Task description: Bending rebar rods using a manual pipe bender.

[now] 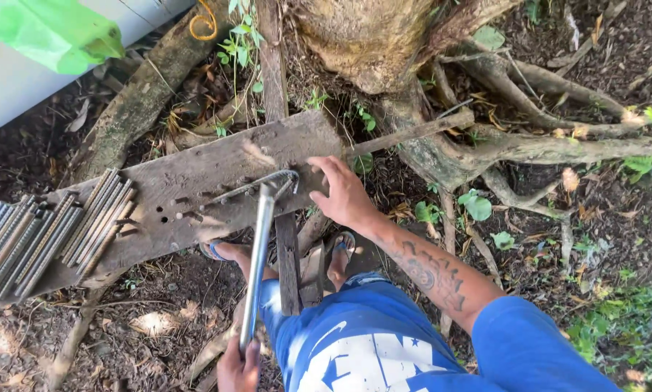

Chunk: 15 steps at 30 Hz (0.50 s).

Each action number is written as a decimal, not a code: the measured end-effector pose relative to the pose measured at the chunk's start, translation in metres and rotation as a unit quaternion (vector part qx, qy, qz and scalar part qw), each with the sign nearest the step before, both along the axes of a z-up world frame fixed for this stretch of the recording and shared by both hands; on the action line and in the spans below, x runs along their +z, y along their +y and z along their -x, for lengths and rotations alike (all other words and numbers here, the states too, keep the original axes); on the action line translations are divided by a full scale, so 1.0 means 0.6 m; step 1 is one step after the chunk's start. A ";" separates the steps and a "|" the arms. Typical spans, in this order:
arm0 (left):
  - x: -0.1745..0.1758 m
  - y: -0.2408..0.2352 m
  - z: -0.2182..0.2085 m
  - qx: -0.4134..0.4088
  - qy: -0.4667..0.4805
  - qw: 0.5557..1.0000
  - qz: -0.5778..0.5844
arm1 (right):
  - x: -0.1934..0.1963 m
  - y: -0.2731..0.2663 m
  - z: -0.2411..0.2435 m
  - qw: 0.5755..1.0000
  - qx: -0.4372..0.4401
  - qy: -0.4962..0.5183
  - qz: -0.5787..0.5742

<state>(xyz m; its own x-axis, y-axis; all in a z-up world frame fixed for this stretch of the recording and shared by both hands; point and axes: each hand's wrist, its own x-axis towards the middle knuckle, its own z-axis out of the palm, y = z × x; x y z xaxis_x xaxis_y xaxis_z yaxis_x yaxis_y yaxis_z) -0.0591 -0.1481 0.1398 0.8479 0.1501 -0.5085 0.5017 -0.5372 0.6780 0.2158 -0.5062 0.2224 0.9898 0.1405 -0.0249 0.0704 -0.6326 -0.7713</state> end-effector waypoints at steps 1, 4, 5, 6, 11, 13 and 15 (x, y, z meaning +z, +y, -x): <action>-0.032 0.026 0.031 0.003 -0.003 1.000 0.000 | -0.013 -0.002 -0.001 1.000 0.003 -0.003 0.000; -0.090 0.076 0.099 -0.070 0.098 0.986 -0.113 | -0.036 -0.005 0.005 0.999 -0.013 0.040 -0.020; -0.084 0.072 0.101 -0.058 0.091 0.987 -0.115 | -0.030 -0.004 0.007 1.000 0.002 0.002 -0.007; -0.078 0.069 0.104 -0.046 0.083 0.989 -0.117 | -0.024 -0.002 0.009 0.999 0.018 -0.036 0.007; 0.091 0.016 -0.046 -0.136 0.047 0.970 -0.195 | -0.016 0.036 0.041 0.977 0.080 -0.198 0.016; 0.128 0.014 -0.075 -0.156 -0.024 0.962 -0.224 | 0.009 0.069 0.066 0.928 0.139 -0.341 0.047; 0.149 0.026 -0.101 -0.169 -0.037 0.942 -0.287 | 0.074 0.101 0.077 0.886 0.256 -0.386 0.042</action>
